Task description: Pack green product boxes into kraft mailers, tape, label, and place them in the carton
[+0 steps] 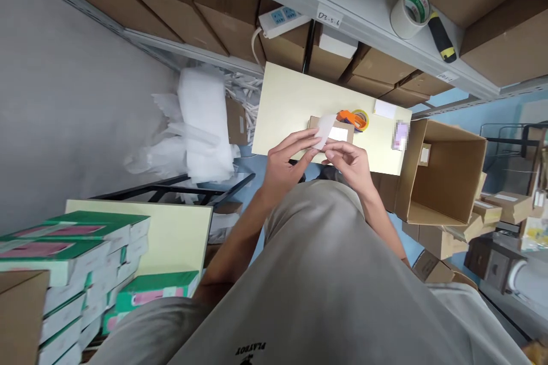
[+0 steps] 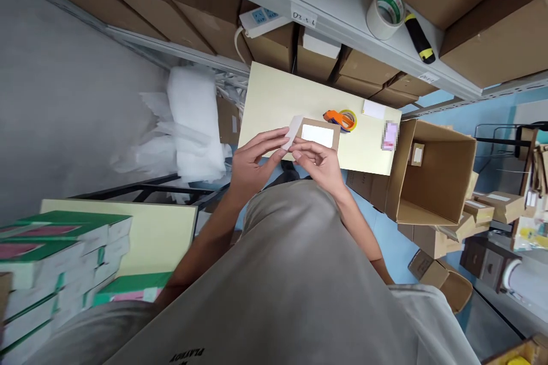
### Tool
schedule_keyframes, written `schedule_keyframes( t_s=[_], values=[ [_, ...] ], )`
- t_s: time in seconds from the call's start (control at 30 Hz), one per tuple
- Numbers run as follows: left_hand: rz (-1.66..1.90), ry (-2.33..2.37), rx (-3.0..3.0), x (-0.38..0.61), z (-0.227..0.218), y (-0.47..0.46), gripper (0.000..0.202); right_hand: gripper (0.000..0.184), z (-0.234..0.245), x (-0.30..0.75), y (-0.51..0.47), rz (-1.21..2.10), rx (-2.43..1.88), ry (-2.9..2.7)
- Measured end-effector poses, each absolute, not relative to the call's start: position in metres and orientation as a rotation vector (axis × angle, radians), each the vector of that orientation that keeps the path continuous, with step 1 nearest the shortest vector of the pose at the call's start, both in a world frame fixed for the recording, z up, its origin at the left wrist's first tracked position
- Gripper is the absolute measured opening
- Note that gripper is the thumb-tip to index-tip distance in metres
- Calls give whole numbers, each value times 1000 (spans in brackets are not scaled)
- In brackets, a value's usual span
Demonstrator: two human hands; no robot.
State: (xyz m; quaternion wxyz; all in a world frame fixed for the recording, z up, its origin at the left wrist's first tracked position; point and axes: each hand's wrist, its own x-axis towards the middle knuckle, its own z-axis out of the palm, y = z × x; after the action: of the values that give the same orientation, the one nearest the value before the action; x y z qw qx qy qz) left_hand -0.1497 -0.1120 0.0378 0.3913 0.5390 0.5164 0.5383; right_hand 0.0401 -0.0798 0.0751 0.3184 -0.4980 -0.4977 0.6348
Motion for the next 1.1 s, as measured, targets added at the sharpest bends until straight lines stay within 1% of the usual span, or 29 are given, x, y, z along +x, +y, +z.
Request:
schedule_keyframes(
  t_s=[0.37, 0.5, 0.73, 0.87, 1.1],
  values=[
    [1405, 1336, 1437, -187, 32, -120, 29, 50, 77, 2, -79, 1655, -1323, -1361],
    [1422, 1332, 1395, -197, 30, -117, 30, 48, 76, -8, -77, 1644, -1319, -1384],
    [1421, 1319, 1346, -211, 32, -113, 31, 52, 78, -22, -70, 1644, -1327, -1446],
    [1402, 1316, 1352, -218, 30, -112, 33, 50, 80, -30, -68, 1643, -1316, -1489],
    [1363, 1247, 1223, -219, 27, -111, 35, 53, 78, -39, -71, 1567, -1343, -1592]
  ],
)
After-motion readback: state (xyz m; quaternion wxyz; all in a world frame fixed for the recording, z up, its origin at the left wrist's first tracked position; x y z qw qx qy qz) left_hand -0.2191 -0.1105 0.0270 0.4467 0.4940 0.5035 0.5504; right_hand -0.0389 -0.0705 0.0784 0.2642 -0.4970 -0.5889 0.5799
